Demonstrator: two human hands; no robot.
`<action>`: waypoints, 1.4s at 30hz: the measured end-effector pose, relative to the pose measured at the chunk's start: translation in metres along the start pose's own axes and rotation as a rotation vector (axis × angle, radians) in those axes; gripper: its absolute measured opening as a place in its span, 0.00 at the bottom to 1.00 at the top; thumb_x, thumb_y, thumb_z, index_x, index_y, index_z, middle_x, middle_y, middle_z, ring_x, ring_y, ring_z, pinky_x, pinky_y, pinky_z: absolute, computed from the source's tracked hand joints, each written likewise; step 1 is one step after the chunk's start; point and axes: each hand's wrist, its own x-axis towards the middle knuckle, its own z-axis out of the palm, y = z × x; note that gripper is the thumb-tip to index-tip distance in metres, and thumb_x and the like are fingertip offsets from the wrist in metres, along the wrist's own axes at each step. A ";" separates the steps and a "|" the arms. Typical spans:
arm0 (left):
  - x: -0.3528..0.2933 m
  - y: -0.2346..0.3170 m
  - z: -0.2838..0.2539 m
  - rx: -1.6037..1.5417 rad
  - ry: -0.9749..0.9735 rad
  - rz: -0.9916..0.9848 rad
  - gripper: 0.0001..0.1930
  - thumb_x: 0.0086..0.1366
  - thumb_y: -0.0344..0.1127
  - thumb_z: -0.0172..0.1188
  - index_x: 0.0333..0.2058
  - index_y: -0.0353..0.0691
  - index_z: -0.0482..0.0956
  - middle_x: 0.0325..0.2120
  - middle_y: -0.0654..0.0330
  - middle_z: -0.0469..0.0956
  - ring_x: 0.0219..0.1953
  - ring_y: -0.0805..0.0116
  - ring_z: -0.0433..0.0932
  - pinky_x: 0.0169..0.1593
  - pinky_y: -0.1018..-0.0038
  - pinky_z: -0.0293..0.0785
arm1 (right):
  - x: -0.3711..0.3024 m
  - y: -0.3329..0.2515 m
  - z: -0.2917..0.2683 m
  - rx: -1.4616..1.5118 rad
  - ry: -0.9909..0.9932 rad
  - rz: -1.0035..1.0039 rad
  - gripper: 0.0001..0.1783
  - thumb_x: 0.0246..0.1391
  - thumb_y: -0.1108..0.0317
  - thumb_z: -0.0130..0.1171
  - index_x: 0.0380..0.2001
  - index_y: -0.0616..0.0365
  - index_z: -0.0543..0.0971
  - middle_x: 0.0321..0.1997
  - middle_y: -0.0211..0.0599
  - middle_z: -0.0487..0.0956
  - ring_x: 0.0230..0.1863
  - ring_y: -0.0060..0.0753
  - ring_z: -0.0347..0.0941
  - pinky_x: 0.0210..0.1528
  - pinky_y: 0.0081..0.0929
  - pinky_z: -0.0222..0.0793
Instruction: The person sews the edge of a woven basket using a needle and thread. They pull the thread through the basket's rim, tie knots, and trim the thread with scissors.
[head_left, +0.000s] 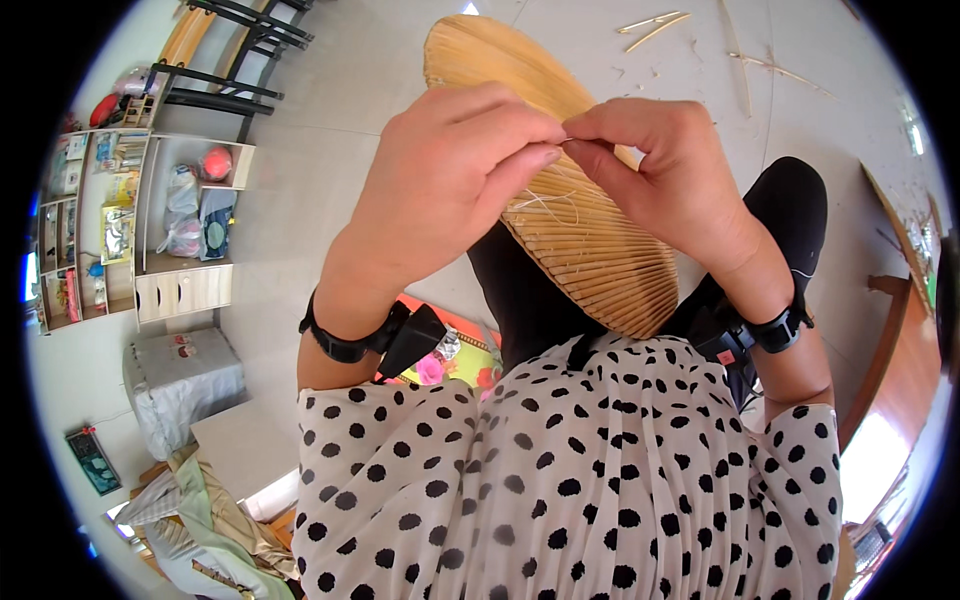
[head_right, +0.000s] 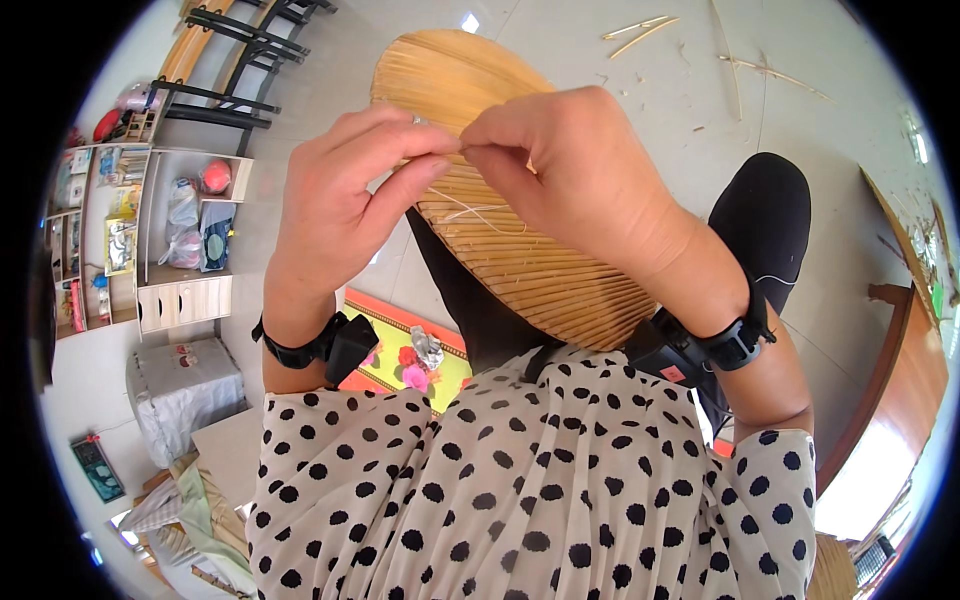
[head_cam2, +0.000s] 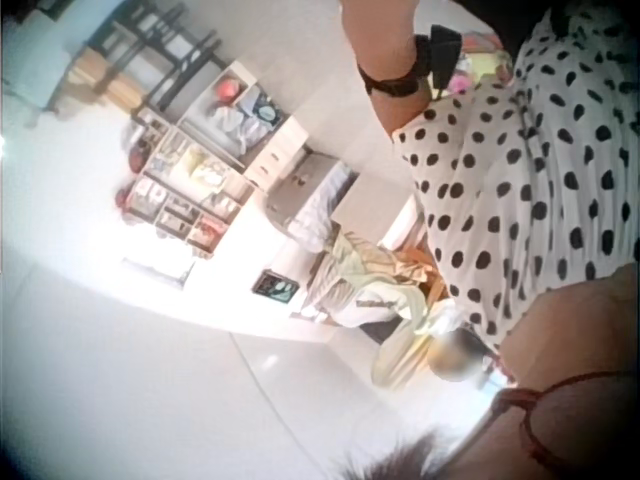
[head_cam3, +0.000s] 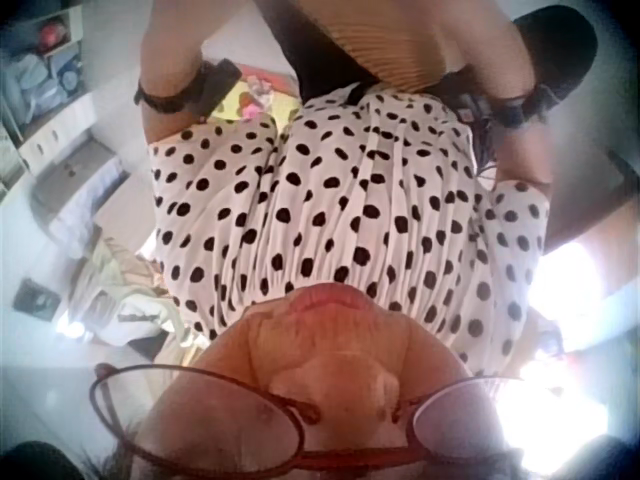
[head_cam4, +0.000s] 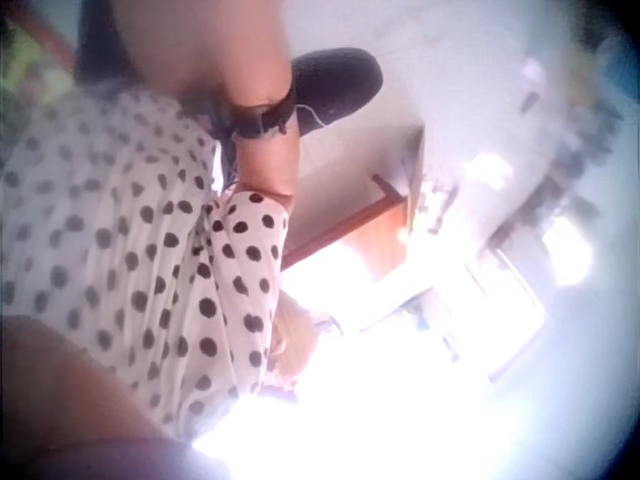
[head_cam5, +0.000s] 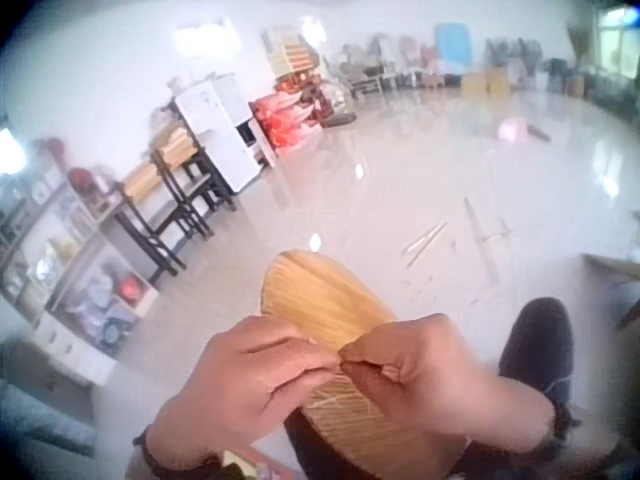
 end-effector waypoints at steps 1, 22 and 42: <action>0.003 0.002 -0.001 0.015 -0.003 0.033 0.08 0.56 0.25 0.65 0.37 0.37 0.82 0.28 0.57 0.78 0.27 0.63 0.77 0.31 0.74 0.71 | 0.002 -0.001 -0.002 0.004 0.014 -0.020 0.04 0.47 0.76 0.62 0.29 0.60 0.83 0.23 0.43 0.79 0.23 0.45 0.75 0.27 0.28 0.70; -0.001 -0.022 -0.072 -0.890 0.446 -0.121 0.11 0.72 0.26 0.49 0.47 0.28 0.75 0.37 0.54 0.75 0.36 0.71 0.69 0.38 0.78 0.66 | -0.031 0.038 0.020 0.372 -0.332 0.432 0.12 0.56 0.65 0.61 0.37 0.65 0.82 0.21 0.36 0.77 0.23 0.23 0.71 0.29 0.24 0.68; -0.021 -0.013 -0.131 -1.092 0.496 -0.035 0.14 0.74 0.35 0.48 0.51 0.32 0.73 0.48 0.48 0.71 0.46 0.63 0.71 0.51 0.70 0.69 | 0.021 0.037 -0.069 -0.848 0.858 -0.210 0.26 0.51 0.74 0.61 0.56 0.56 0.72 0.55 0.44 0.71 0.53 0.40 0.67 0.53 0.31 0.64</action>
